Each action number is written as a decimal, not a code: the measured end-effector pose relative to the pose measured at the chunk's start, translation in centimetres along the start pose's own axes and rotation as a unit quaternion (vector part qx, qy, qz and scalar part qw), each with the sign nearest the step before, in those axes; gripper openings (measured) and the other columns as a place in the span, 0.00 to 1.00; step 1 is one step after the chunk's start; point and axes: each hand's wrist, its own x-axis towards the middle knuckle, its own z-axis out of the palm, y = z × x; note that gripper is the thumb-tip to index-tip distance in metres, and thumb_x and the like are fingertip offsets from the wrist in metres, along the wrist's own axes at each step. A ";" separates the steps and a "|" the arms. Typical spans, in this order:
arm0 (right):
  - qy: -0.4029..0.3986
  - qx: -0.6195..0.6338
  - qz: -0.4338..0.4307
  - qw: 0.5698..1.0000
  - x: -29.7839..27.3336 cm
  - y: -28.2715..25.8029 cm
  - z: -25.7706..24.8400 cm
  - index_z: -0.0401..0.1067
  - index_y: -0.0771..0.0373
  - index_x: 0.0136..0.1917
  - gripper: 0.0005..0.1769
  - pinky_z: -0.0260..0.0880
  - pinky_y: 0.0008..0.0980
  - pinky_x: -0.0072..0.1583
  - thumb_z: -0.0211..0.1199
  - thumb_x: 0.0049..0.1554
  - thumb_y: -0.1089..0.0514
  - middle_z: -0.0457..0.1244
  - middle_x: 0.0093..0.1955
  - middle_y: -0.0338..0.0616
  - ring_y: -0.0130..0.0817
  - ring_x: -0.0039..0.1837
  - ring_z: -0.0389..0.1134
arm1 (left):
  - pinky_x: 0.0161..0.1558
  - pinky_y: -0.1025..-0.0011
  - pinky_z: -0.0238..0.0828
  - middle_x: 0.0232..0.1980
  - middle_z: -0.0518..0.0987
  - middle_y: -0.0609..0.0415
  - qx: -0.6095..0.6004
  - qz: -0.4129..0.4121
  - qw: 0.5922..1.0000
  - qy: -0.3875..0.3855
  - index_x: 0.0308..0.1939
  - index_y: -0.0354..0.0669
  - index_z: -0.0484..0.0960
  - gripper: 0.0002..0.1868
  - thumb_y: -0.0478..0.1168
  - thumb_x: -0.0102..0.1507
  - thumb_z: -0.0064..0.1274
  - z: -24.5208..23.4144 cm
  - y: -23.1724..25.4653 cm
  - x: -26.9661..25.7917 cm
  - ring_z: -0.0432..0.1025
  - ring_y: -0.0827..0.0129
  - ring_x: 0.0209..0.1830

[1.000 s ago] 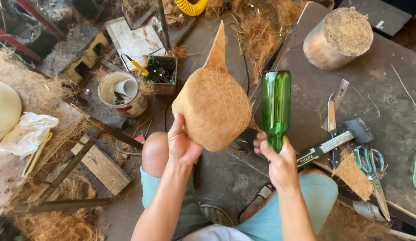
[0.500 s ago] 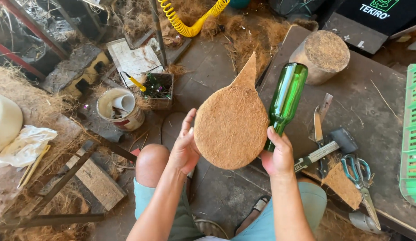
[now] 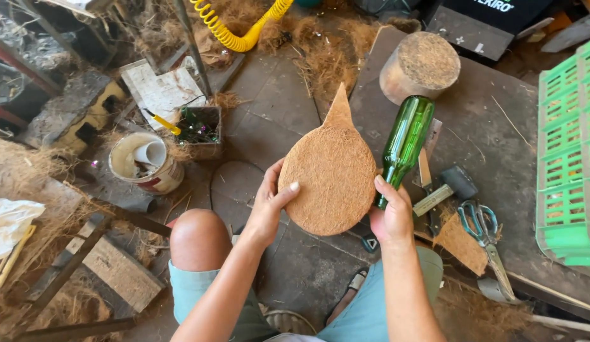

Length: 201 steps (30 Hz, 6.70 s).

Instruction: Smoothing and shaping a coconut fiber bowl using a glass bottle, a mallet, and a small hand tool.

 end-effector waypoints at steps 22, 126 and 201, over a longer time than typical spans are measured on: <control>0.200 -0.673 -0.043 0.711 -2.1 -24.1 -8.0 0.59 0.65 0.75 0.37 0.56 0.49 0.66 0.67 0.57 0.54 0.59 0.68 0.60 0.52 0.68 0.59 | 0.79 0.42 0.51 0.80 0.48 0.37 0.440 0.391 0.781 -0.211 0.75 0.40 0.53 0.42 0.55 0.64 0.52 7.6 8.5 7.8 0.46 0.44 0.83; -0.153 -0.710 -0.438 0.530 -6.1 -0.7 6.4 0.74 0.57 0.55 0.12 0.64 0.35 0.46 0.57 0.58 0.64 0.61 0.43 0.39 0.36 0.44 0.67 | 0.70 0.40 0.51 0.73 0.52 0.23 0.399 0.094 0.909 -0.079 0.74 0.30 0.50 0.59 0.34 0.45 0.71 -0.4 -2.3 -1.4 0.51 0.28 0.73; -0.074 -0.675 -0.476 0.559 -7.3 -2.4 7.8 0.75 0.57 0.51 0.08 0.49 0.43 0.67 0.55 0.63 0.63 0.68 0.45 0.33 0.31 0.48 0.67 | 0.76 0.60 0.46 0.77 0.55 0.40 0.189 -0.010 0.977 -0.098 0.74 0.33 0.54 0.43 0.65 0.68 0.16 2.7 -4.0 3.9 0.49 0.55 0.79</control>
